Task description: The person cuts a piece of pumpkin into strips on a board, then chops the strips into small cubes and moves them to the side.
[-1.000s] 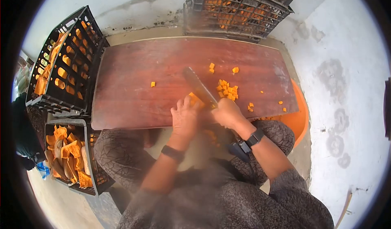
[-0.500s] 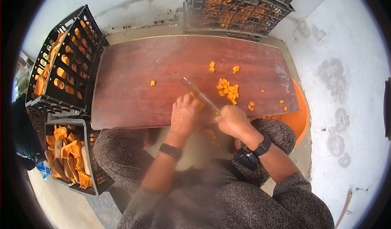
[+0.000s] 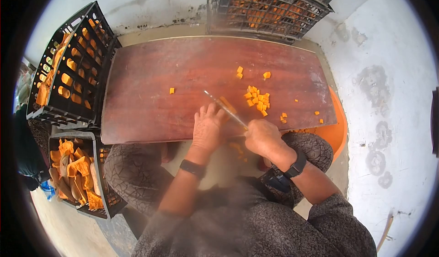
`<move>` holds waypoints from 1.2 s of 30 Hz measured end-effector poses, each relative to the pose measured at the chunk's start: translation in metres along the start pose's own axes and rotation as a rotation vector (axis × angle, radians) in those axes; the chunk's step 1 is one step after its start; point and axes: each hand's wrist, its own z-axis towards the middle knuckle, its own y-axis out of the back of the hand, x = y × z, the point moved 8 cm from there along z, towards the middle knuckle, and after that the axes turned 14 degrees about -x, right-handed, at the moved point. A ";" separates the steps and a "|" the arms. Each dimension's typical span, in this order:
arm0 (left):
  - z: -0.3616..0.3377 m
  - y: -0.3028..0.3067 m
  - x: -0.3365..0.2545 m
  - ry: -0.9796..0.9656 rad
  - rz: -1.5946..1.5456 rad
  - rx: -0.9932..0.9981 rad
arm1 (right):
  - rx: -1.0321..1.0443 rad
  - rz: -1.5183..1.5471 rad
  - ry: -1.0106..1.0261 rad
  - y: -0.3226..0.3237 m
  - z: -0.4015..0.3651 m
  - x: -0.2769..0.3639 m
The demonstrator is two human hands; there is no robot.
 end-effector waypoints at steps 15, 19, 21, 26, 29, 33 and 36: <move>0.003 -0.010 0.007 0.014 0.044 0.032 | 0.113 -0.049 0.027 -0.014 0.024 0.002; 0.004 -0.011 0.004 -0.020 0.045 0.063 | 0.061 -0.028 0.003 -0.028 0.037 -0.005; 0.005 -0.004 -0.001 0.012 0.017 0.053 | 0.041 -0.008 -0.025 -0.023 0.036 -0.009; -0.003 -0.019 0.007 -0.070 0.044 0.001 | 0.088 -0.098 0.037 -0.031 0.040 -0.005; -0.001 -0.019 0.008 -0.033 0.033 0.019 | 0.291 -0.056 -0.073 -0.018 0.041 0.002; 0.002 -0.009 0.002 -0.034 0.042 -0.042 | 0.377 -0.080 -0.142 -0.021 0.044 0.006; -0.001 -0.009 0.002 -0.028 -0.001 -0.062 | 0.208 -0.116 -0.049 -0.027 0.052 0.007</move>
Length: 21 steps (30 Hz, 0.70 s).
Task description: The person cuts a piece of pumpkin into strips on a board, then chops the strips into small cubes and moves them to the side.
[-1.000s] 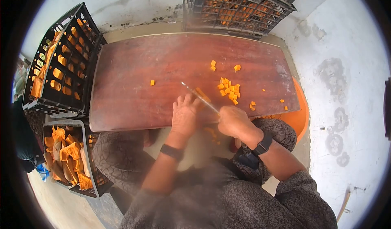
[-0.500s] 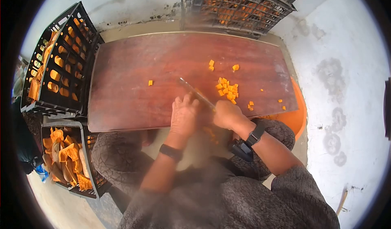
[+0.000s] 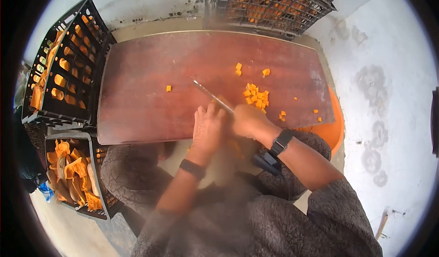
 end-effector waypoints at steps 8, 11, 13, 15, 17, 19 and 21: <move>-0.002 0.008 -0.003 0.016 -0.033 -0.035 | -0.338 0.065 0.130 -0.012 0.000 -0.003; -0.003 0.005 0.002 0.021 0.008 -0.025 | -0.042 0.140 -0.019 0.007 -0.010 0.003; -0.003 0.004 0.003 0.052 0.017 -0.001 | -0.042 0.106 0.012 0.007 -0.014 0.002; -0.004 0.002 0.004 0.067 0.007 -0.001 | -0.030 0.064 0.040 0.007 -0.018 0.003; -0.003 0.000 0.007 0.082 0.004 0.005 | -0.020 0.071 -0.002 0.009 -0.020 0.003; -0.004 0.001 0.005 0.038 0.012 -0.027 | -0.110 0.051 0.033 -0.007 -0.010 -0.003; -0.004 -0.001 0.003 0.047 -0.009 0.013 | -0.220 0.023 0.057 -0.005 -0.009 -0.006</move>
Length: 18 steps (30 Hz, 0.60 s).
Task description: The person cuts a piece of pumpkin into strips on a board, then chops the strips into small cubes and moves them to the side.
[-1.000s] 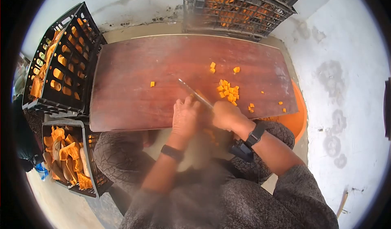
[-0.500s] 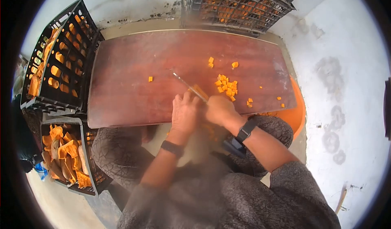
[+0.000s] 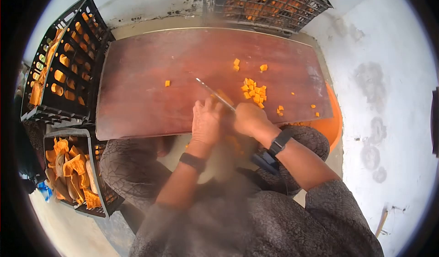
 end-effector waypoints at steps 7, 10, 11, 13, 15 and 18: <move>-0.002 -0.005 0.007 0.024 0.061 0.009 | -0.063 0.060 0.004 -0.009 0.009 0.007; -0.011 -0.005 0.010 -0.013 0.055 -0.046 | 0.022 0.243 -0.143 -0.009 0.009 -0.013; -0.010 -0.002 0.009 -0.039 0.029 -0.066 | 0.151 0.423 -0.311 -0.015 0.006 -0.023; -0.010 0.004 0.007 -0.056 0.052 -0.061 | 0.100 0.489 -0.272 -0.016 0.007 -0.024; -0.010 0.012 0.000 -0.069 0.072 -0.054 | 0.128 0.457 -0.283 -0.019 0.006 -0.028; -0.008 0.020 -0.002 0.027 0.071 0.023 | -0.006 0.312 -0.161 -0.011 0.003 -0.023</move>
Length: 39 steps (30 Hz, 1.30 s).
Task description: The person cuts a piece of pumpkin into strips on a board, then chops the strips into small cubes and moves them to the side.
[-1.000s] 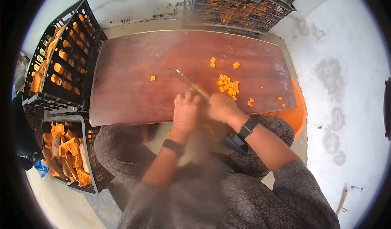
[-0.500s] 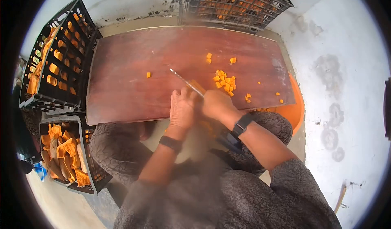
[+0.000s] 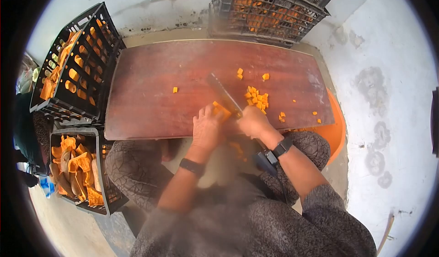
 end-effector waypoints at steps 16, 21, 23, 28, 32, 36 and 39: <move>0.009 -0.003 0.000 -0.103 -0.111 -0.058 | -0.014 -0.195 0.176 0.026 -0.041 0.023; 0.009 -0.007 0.004 -0.064 -0.103 -0.020 | -0.043 -0.200 0.153 0.028 -0.044 0.025; 0.007 -0.019 0.010 -0.063 -0.110 0.034 | -0.029 -0.215 0.144 0.029 -0.044 0.029; 0.009 -0.017 0.008 -0.056 -0.092 0.046 | 0.002 -0.237 0.175 0.032 -0.041 0.034; 0.011 -0.017 0.009 -0.079 -0.109 0.053 | 0.067 -0.262 0.140 0.039 -0.041 0.041; 0.013 -0.009 0.003 -0.203 -0.156 -0.016 | 0.165 -0.241 0.087 0.040 -0.039 0.045; 0.013 -0.011 -0.003 -0.313 -0.101 -0.038 | 0.233 -0.180 0.049 0.041 -0.037 0.045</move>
